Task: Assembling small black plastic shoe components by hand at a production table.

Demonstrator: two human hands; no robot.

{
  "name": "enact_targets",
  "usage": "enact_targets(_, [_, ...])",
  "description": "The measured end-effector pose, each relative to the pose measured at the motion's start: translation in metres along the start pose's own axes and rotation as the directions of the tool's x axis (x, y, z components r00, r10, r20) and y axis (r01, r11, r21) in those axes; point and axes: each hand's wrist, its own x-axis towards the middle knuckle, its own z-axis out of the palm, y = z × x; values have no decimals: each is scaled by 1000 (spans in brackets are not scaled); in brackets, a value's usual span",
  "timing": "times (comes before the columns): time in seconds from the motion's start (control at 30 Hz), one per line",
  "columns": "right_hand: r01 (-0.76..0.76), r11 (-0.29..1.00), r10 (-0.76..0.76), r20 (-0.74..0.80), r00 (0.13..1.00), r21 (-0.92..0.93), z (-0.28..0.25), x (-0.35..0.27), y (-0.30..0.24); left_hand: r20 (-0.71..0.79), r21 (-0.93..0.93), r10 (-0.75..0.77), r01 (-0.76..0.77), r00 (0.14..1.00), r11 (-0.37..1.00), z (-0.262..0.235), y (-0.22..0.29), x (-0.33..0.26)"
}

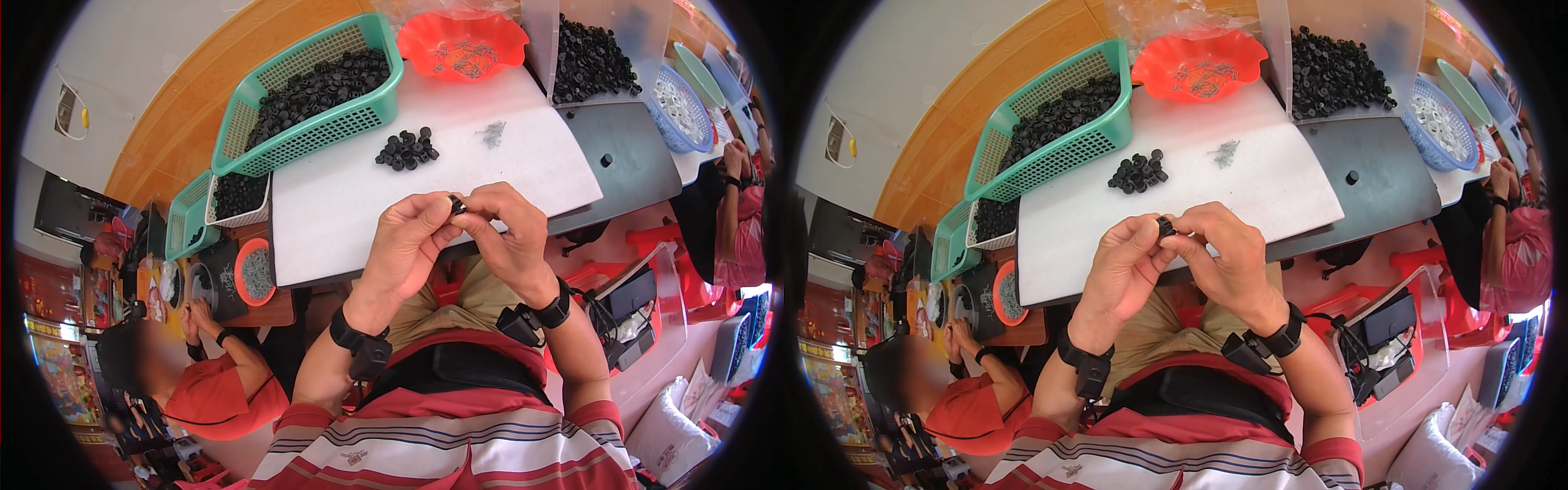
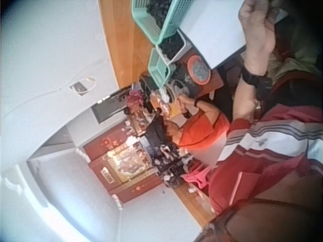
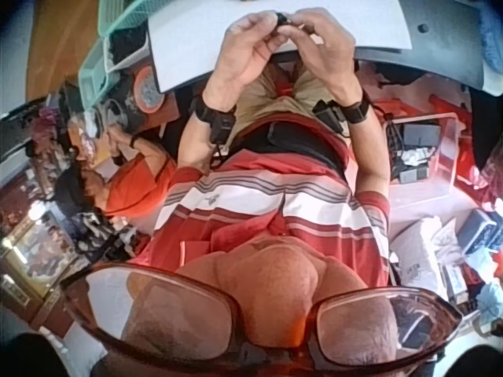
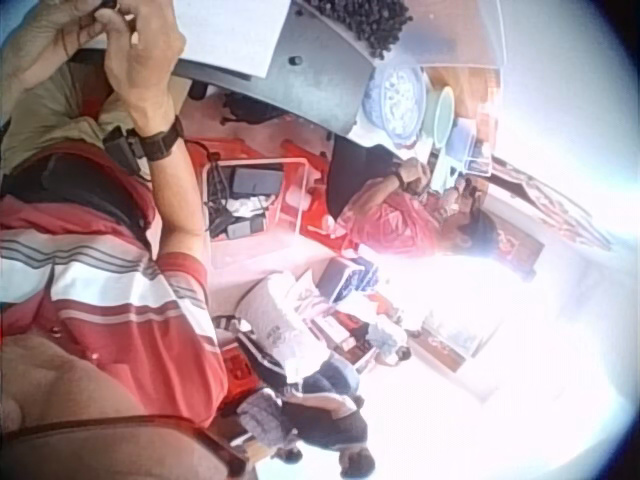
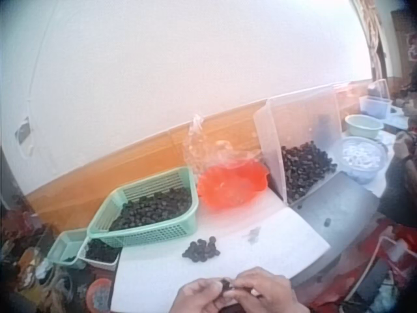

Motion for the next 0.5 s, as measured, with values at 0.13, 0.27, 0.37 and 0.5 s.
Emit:
enact_targets(0.13, [88,990,-89,-10,996,-108,-1,-1,2,4,-6,4,-4,1000,1000,-1,-3,0])
enact_targets(0.27, [160,970,-166,-15,986,-186,-2,-1,-1,-1,-1,14,-14,1000,1000,0,-3,0])
enact_targets(0.37, [238,948,-250,-34,968,-212,0,-3,7,-15,8,24,-24,1000,1000,3,-4,-1])
enact_targets(0.5, [272,938,-287,-40,957,-217,1,-5,10,-34,23,33,-32,999,999,6,-6,-1])
